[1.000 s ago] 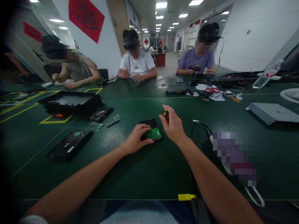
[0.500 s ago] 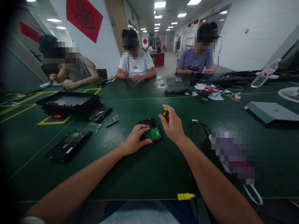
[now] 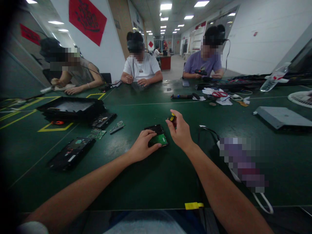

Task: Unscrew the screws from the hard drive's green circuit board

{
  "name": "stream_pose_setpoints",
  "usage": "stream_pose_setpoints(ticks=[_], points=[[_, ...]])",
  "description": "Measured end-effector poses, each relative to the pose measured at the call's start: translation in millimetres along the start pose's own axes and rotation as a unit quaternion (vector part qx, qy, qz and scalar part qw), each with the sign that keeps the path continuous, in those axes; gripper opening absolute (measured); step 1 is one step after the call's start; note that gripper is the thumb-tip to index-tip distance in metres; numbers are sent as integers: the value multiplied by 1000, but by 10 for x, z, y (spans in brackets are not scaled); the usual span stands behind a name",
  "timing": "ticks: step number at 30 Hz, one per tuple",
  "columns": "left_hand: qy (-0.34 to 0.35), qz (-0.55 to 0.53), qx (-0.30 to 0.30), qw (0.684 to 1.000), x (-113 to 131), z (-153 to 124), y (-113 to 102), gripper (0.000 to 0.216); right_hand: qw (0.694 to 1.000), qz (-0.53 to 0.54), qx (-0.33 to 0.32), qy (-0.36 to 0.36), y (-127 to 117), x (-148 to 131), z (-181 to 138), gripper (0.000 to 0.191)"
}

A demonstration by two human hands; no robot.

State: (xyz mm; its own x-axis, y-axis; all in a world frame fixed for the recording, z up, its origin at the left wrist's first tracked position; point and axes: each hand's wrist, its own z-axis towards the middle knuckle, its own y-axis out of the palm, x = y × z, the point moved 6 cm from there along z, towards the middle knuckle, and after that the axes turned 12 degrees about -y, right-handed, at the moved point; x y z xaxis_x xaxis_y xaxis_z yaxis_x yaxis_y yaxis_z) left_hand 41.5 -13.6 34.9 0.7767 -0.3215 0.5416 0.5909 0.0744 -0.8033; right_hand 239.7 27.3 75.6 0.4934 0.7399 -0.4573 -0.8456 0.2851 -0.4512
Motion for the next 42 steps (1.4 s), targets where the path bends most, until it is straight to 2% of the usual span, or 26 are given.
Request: stream_pose_setpoints(ticks=[11,25,42], points=[[30,4,28,999,-62,-72,54,52,1000,10,1,1,1,12,-13,53],[21,-7,13,1000,-89,-80,51,54,1000,9,-6,-2,0,-3,-19,53],[23,-20,15,999,-73,-83,23,51,999,-6,8,-38,11,-20,-11,51]])
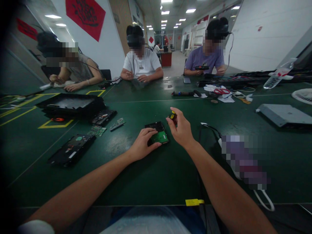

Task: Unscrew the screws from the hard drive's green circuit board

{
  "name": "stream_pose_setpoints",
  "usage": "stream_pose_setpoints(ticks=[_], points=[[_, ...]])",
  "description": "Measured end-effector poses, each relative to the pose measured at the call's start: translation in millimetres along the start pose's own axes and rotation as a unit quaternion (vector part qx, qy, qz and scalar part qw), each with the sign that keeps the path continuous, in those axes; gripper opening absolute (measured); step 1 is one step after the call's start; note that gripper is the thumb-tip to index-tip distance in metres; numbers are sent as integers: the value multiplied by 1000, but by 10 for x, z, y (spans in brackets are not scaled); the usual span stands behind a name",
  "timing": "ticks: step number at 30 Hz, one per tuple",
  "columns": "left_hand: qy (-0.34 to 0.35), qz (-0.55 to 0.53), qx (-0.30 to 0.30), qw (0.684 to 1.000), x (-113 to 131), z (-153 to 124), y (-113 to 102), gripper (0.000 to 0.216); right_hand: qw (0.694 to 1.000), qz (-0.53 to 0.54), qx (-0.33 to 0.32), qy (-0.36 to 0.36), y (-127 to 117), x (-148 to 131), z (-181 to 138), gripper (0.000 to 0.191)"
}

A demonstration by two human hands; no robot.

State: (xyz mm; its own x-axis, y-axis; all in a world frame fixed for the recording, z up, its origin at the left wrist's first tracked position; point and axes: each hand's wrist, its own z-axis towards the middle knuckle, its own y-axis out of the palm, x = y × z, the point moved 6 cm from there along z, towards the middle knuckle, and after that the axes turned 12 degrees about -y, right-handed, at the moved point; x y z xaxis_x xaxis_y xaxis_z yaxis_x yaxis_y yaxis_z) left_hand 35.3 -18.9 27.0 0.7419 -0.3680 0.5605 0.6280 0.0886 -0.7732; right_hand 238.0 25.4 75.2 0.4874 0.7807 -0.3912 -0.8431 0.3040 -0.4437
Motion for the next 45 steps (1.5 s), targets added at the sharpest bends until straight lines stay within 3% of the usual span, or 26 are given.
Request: stream_pose_setpoints(ticks=[30,45], points=[[-6,19,-34,999,32,77,-17,50,1000,-6,-1,-10,-5,-18,-1,52],[13,8,-13,1000,12,52,5,50,999,-20,-20,-34,-29,-134,41,57]])
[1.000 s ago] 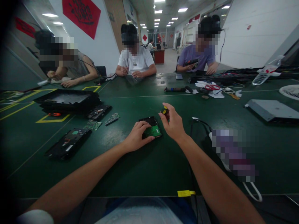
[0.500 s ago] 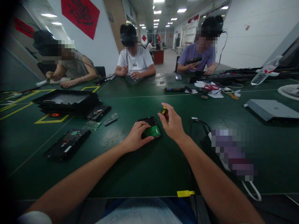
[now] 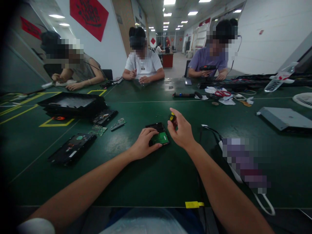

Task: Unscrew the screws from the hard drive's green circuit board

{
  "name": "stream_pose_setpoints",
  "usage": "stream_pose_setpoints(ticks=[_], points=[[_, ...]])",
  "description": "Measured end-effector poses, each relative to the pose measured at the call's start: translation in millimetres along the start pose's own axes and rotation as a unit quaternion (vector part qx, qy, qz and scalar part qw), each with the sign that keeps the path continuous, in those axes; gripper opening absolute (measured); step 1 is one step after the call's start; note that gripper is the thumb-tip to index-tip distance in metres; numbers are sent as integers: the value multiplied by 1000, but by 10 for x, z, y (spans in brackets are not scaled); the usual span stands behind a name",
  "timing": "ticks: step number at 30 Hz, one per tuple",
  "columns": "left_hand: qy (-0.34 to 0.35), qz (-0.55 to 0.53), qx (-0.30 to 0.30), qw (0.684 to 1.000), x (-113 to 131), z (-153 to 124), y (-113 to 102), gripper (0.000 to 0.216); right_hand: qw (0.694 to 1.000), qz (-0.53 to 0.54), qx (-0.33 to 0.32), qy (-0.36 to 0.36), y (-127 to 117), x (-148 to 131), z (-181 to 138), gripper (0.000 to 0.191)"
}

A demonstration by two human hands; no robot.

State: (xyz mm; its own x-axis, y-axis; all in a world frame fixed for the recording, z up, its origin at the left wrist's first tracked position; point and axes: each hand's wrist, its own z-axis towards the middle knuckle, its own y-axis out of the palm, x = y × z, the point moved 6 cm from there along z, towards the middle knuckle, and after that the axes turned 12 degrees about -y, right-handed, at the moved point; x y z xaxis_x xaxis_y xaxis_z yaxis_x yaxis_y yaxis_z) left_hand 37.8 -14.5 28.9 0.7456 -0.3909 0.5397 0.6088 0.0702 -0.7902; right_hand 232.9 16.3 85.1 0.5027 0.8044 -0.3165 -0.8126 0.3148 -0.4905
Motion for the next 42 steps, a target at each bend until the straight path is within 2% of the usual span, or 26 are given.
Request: stream_pose_setpoints(ticks=[8,18,25,32,42], points=[[0,-1,6,1000,14,2,-10,50,998,-37,-16,-41,42,-76,51,58],[-3,2,0,1000,-2,6,4,51,999,-27,-28,-25,15,-21,43,61],[-7,0,0,1000,-11,4,13,50,998,-51,-22,-43,21,-94,85,49],[-12,1,-5,1000,7,-4,-10,49,999,-16,-7,-40,17,-120,61,56],[-3,-2,2,1000,8,0,-2,50,997,-38,-12,-59,39,-143,82,53]])
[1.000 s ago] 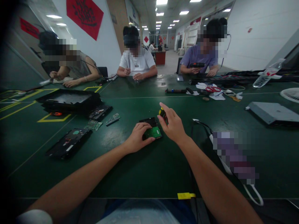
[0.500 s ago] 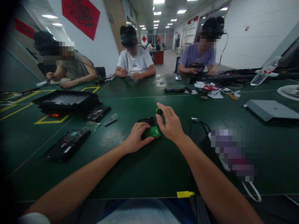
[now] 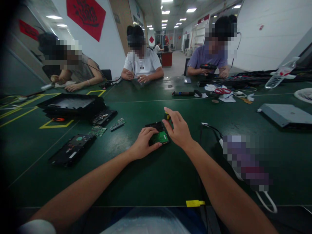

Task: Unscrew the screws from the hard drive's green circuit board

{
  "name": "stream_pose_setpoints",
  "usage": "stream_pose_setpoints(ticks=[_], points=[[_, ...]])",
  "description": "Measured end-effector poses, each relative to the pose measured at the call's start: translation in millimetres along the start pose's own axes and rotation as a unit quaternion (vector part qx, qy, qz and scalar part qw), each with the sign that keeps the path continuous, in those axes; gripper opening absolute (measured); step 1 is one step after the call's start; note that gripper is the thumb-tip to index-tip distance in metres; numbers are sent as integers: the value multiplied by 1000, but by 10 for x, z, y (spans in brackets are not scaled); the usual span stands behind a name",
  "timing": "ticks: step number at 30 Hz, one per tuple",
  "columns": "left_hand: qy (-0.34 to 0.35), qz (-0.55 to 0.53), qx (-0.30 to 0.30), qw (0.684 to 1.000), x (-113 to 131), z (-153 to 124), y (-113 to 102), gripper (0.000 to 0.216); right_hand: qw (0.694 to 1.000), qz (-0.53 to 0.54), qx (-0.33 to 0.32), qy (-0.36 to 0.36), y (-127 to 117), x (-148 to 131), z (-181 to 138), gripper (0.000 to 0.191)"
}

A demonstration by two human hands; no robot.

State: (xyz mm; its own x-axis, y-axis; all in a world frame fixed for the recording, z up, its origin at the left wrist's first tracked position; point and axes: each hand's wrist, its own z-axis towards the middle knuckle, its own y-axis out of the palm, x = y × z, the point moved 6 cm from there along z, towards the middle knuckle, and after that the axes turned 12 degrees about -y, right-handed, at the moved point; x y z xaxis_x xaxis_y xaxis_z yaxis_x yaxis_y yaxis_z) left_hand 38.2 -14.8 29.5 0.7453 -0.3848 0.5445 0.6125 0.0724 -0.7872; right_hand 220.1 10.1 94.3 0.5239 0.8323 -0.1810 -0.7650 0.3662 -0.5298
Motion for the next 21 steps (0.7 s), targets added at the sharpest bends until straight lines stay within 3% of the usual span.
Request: stream_pose_setpoints(ticks=[21], points=[[-9,9,-1,1000,-33,8,27,50,999,19,31,21,32,63,-57,55]])
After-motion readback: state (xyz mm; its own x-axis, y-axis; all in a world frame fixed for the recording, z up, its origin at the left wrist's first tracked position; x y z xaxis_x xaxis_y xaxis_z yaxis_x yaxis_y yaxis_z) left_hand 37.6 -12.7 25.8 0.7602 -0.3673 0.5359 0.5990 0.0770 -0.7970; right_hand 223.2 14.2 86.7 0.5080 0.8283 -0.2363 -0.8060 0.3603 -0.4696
